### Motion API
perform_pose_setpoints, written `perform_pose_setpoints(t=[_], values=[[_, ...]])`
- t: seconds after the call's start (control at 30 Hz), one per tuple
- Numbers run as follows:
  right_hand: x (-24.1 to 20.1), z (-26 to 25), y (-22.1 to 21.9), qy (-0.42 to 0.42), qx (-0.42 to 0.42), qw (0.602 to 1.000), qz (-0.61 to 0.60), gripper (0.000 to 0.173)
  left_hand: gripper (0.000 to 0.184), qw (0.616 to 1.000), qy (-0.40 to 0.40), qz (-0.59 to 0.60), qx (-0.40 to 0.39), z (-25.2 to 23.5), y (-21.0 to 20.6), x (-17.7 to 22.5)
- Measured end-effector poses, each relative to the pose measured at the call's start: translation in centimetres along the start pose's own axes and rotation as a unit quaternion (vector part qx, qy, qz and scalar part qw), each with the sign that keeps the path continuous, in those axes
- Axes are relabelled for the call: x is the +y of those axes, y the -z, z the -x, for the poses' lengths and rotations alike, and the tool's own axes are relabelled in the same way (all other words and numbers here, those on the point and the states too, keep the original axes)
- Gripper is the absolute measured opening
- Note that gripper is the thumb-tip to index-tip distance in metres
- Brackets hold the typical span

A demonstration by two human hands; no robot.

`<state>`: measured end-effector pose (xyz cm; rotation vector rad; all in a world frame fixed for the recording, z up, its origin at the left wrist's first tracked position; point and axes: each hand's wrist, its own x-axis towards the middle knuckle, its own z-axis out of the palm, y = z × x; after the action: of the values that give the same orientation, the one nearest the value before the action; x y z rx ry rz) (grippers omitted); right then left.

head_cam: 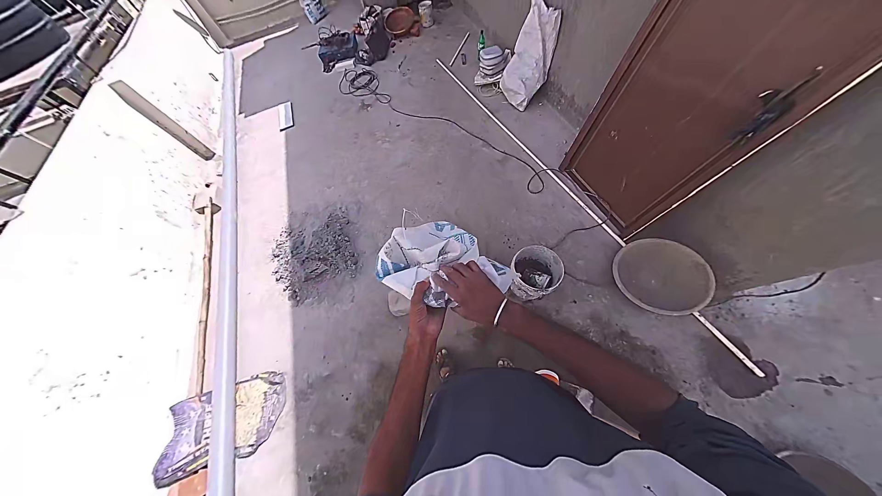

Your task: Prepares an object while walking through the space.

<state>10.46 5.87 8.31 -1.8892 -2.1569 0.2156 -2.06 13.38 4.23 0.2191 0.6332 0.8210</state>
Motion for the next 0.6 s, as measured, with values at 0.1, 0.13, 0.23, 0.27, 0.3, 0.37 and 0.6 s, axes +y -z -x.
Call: perform_pose_setpoints(t=[0.1,0.13,0.23,0.27,0.3,0.37,0.6], values=[[1.0,-0.4,0.8,0.031,-0.027,0.999,-0.026,0.064,0.026,0.998,-0.002,-0.003,-0.055,0.2,1.3,0.3],[1.1,-0.3,1.2,0.041,-0.033,0.998,-0.034,0.063,0.037,0.997,-0.022,-0.004,-0.068,0.3,1.5,0.8],[0.6,0.2,1.5,0.085,-0.077,0.993,-0.042,0.062,0.056,0.995,-0.093,-0.006,-0.038,0.5,2.2,2.7],[0.3,0.5,1.5,0.101,-0.107,0.988,-0.040,0.062,0.054,0.994,-0.103,-0.012,-0.032,0.5,2.9,3.2],[0.0,0.5,1.6,0.113,-0.136,0.984,-0.035,0.061,0.050,0.994,-0.102,-0.025,-0.033,0.4,3.5,3.6],[-0.4,0.2,1.7,0.125,-0.191,0.973,-0.031,0.060,0.047,0.994,-0.078,-0.065,-0.039,0.3,4.3,3.9],[-0.3,-1.6,2.4,0.142,-0.300,0.943,0.005,0.054,0.025,0.990,0.010,-0.141,0.005,-0.3,3.6,3.2]])
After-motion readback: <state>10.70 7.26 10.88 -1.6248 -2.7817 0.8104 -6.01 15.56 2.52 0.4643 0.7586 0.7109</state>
